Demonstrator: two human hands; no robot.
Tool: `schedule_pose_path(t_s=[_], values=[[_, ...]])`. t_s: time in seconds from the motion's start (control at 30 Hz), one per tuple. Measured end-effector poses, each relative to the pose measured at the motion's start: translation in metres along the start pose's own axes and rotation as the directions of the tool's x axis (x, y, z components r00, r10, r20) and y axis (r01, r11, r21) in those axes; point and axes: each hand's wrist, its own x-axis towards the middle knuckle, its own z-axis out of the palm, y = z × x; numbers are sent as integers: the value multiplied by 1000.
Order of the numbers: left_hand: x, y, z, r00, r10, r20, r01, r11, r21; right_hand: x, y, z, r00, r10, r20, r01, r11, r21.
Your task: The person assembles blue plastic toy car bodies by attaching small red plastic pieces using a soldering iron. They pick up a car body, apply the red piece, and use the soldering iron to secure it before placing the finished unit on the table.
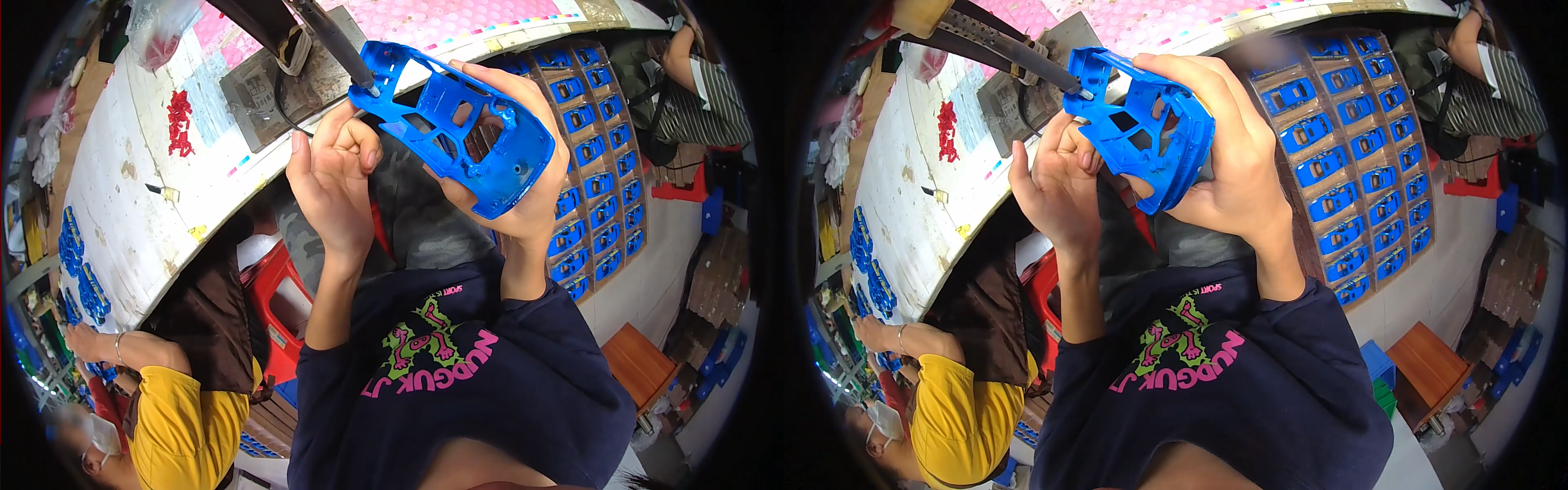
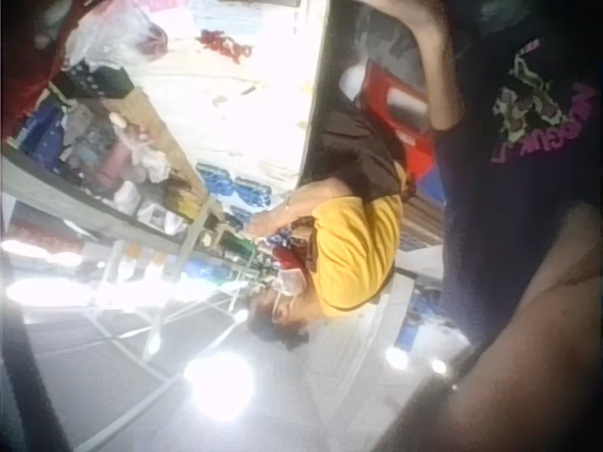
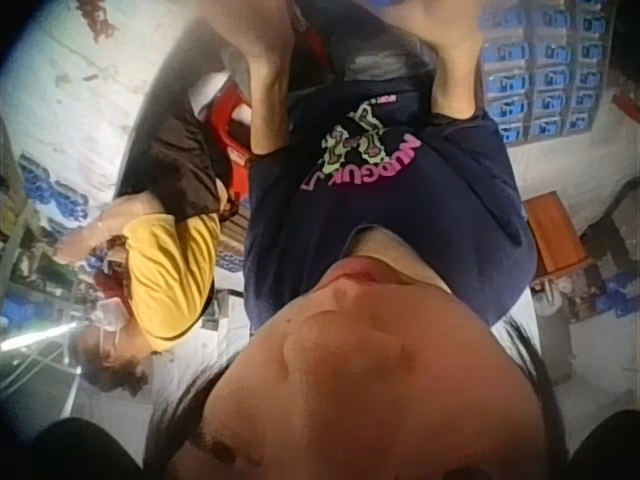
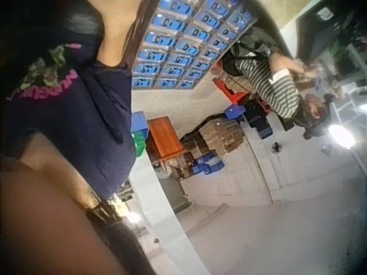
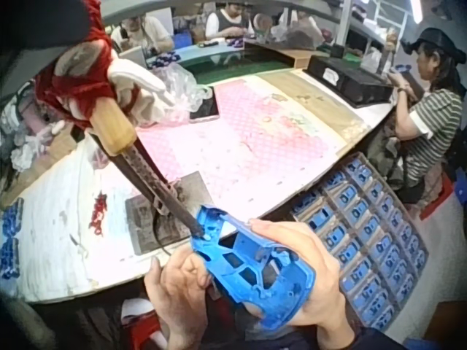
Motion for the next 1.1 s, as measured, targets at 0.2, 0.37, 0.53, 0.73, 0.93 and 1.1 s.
schedule_pose_path(t_s=[0.2,0.37,0.53,0.73,0.93,1.1], values=[[0,1,1,1000,-5,-9,4,1000,-11,-2,-1,1,999,28,-17,-28,1000,6],[-1,0,1,1000,2,-5,-2,1000,-9,-2,0,1,999,19,-29,-19,1000,8],[-1,-1,1,1000,-4,-9,3,1000,-26,-1,-2,1,1000,15,-24,-16,999,-28],[-1,-1,3,1000,1,-9,-1,1000,-11,-1,-2,0,999,13,-36,-14,999,-31],[-1,0,4,1000,2,-16,-2,1000,-13,0,-2,-1,999,-19,-33,17,998,-63],[0,-2,2,1000,11,-5,-11,1000,-3,-2,-2,0,999,26,-43,-28,999,-37]])
